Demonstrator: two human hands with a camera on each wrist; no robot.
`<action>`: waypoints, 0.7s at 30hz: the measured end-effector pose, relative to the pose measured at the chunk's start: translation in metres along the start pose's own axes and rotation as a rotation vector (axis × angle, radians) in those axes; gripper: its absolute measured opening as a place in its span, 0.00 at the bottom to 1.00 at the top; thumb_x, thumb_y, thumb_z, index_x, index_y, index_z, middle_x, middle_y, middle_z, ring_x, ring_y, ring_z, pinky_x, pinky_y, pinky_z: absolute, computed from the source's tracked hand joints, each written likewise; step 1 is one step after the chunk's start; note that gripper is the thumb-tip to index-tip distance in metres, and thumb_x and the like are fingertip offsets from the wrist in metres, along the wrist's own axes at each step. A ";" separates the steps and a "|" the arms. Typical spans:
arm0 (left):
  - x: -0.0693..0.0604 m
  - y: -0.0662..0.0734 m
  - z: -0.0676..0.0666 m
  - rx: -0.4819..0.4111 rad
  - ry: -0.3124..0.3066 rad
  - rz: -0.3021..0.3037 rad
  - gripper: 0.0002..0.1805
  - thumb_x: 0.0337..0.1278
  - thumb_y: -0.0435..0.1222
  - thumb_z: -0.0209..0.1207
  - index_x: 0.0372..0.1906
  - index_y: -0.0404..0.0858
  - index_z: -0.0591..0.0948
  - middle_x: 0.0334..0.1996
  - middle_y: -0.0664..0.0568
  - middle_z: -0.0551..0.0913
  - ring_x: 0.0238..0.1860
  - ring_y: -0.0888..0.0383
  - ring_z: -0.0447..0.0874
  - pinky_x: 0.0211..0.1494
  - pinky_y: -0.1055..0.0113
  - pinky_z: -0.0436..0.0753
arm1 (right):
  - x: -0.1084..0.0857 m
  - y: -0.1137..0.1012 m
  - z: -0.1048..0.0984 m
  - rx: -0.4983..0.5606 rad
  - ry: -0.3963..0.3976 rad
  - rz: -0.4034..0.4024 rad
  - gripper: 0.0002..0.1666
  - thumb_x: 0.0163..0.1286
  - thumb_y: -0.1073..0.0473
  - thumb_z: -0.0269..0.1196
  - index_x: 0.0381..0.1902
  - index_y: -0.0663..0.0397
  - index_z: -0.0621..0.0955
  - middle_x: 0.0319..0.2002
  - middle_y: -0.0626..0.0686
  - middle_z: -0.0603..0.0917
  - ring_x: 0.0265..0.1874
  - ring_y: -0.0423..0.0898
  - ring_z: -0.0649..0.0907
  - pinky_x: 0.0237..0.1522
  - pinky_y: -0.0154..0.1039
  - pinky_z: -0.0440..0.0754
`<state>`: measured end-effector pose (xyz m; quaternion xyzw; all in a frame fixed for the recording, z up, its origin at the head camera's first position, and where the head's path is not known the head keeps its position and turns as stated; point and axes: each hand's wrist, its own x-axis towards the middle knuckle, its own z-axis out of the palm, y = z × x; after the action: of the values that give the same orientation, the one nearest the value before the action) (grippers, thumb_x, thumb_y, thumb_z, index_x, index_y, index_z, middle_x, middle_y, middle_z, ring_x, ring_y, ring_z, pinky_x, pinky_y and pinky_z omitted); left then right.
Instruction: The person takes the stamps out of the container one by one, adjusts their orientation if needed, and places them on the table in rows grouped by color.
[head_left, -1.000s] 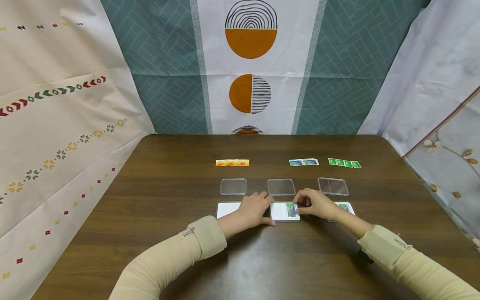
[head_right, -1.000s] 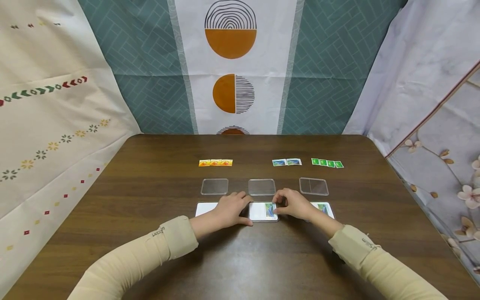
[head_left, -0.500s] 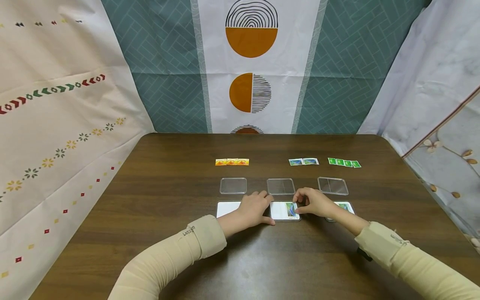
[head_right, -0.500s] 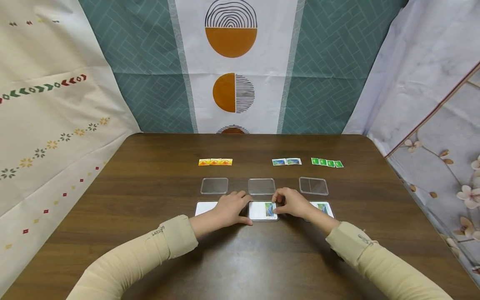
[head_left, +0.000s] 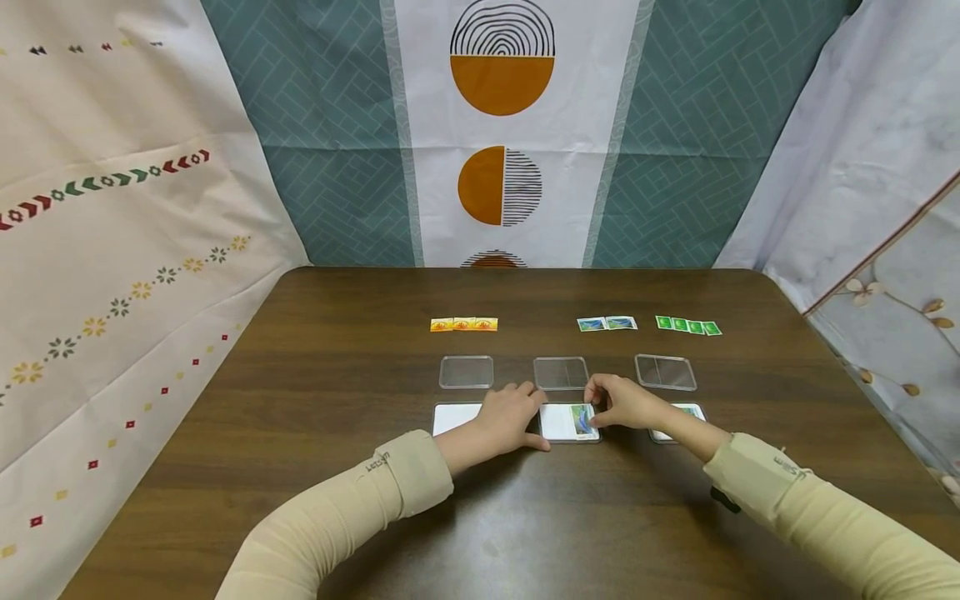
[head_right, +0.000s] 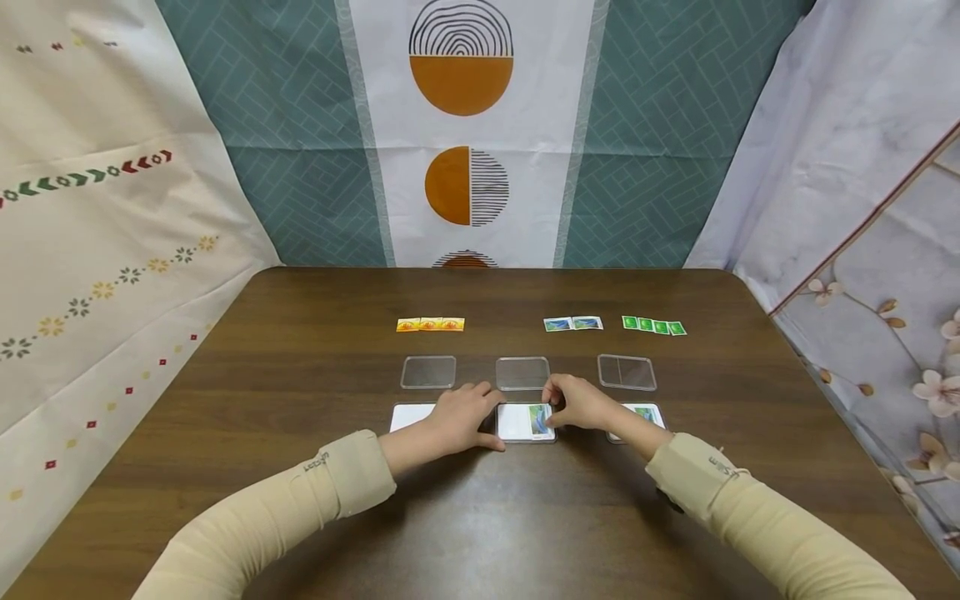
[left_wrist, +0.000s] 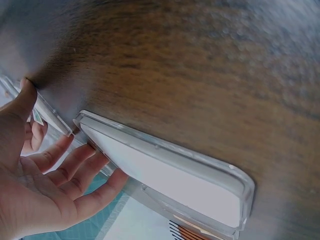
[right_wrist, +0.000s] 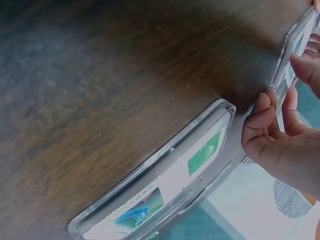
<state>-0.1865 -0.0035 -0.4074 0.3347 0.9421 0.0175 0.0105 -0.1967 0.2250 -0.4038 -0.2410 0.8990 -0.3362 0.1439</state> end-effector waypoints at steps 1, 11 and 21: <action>0.000 0.000 0.000 -0.002 0.001 0.000 0.36 0.38 0.63 0.65 0.52 0.46 0.76 0.43 0.55 0.79 0.42 0.55 0.79 0.36 0.60 0.79 | 0.000 0.000 0.000 0.003 -0.006 0.001 0.15 0.52 0.67 0.69 0.33 0.63 0.73 0.30 0.53 0.72 0.24 0.39 0.68 0.26 0.31 0.68; 0.000 0.000 -0.001 0.004 -0.003 0.003 0.36 0.38 0.63 0.64 0.53 0.46 0.76 0.44 0.55 0.79 0.42 0.55 0.79 0.37 0.60 0.79 | 0.006 0.000 -0.003 -0.003 -0.067 -0.004 0.15 0.49 0.68 0.67 0.31 0.62 0.72 0.27 0.50 0.70 0.28 0.41 0.68 0.30 0.31 0.66; 0.000 0.000 -0.001 0.008 -0.003 0.003 0.37 0.38 0.63 0.64 0.53 0.46 0.76 0.44 0.54 0.79 0.42 0.55 0.79 0.35 0.60 0.79 | 0.008 -0.005 -0.005 -0.016 -0.100 -0.013 0.16 0.46 0.72 0.65 0.28 0.59 0.69 0.25 0.48 0.69 0.27 0.41 0.68 0.29 0.31 0.66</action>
<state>-0.1866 -0.0037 -0.4069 0.3361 0.9417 0.0132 0.0106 -0.2037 0.2196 -0.3977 -0.2645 0.8918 -0.3174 0.1843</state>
